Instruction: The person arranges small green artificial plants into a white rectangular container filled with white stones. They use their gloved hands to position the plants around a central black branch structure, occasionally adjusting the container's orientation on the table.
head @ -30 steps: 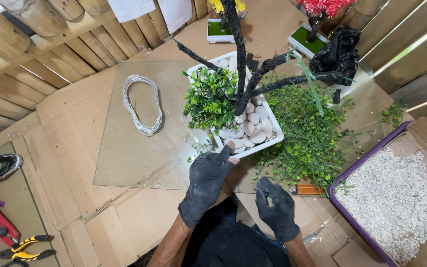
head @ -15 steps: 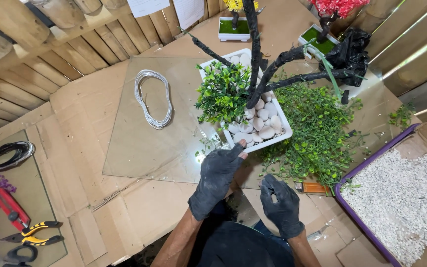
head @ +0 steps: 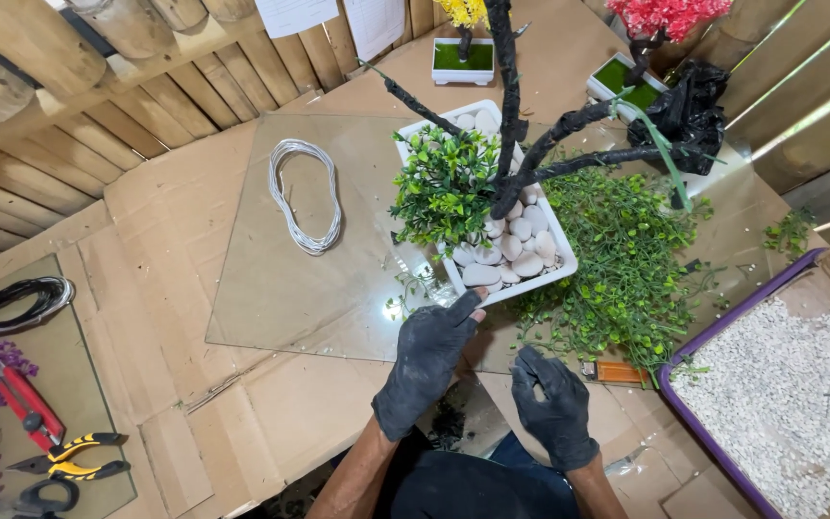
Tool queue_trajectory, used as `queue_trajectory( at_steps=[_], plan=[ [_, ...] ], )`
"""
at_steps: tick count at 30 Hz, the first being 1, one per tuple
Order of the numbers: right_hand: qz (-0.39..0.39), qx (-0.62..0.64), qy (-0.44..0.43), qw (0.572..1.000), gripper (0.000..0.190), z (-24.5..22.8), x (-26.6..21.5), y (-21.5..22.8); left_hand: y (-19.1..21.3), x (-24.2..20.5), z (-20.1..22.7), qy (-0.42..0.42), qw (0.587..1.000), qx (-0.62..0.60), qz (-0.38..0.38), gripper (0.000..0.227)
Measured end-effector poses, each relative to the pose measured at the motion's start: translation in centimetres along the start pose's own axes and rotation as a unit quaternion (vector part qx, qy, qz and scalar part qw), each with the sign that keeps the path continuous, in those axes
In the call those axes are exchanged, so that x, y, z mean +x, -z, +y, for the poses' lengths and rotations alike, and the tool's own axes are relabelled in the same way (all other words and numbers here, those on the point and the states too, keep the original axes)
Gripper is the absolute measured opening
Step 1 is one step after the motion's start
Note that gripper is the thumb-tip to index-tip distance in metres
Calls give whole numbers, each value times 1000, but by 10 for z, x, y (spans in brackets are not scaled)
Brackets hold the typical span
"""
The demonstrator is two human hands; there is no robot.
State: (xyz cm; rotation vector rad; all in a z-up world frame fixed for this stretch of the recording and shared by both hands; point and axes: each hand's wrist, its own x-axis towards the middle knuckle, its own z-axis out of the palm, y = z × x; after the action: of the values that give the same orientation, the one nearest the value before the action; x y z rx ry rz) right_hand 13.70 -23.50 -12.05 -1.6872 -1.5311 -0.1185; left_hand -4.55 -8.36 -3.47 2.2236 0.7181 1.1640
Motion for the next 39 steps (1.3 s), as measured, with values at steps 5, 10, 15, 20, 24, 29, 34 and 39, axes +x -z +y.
queue_trajectory(
  at_steps=[5,10,15,20,24,29,34,39],
  plan=[
    [-13,12,-7,1000,37,-6,7,2,-5,-6,-2,48,999,-17,3,45],
    [-12,0,-9,1000,34,-9,8,3,-16,-14,-8,85,995,46,-24,45],
    [-14,3,-22,1000,38,2,-5,-4,-11,-4,12,165,984,-62,-14,44],
    [-4,-3,-3,1000,37,0,-3,-2,-12,0,17,241,963,-116,-25,46],
    [-1,-10,9,1000,37,0,-1,-3,1,18,38,389,906,-157,-52,46],
    [8,-15,23,1000,34,-5,6,-1,-3,15,32,341,926,-153,-45,43],
    [20,-16,40,999,35,-8,12,-2,-17,1,-4,74,997,-9,4,38],
    [24,-41,35,998,34,1,5,-8,-19,6,-5,134,991,15,-26,30]
  ],
)
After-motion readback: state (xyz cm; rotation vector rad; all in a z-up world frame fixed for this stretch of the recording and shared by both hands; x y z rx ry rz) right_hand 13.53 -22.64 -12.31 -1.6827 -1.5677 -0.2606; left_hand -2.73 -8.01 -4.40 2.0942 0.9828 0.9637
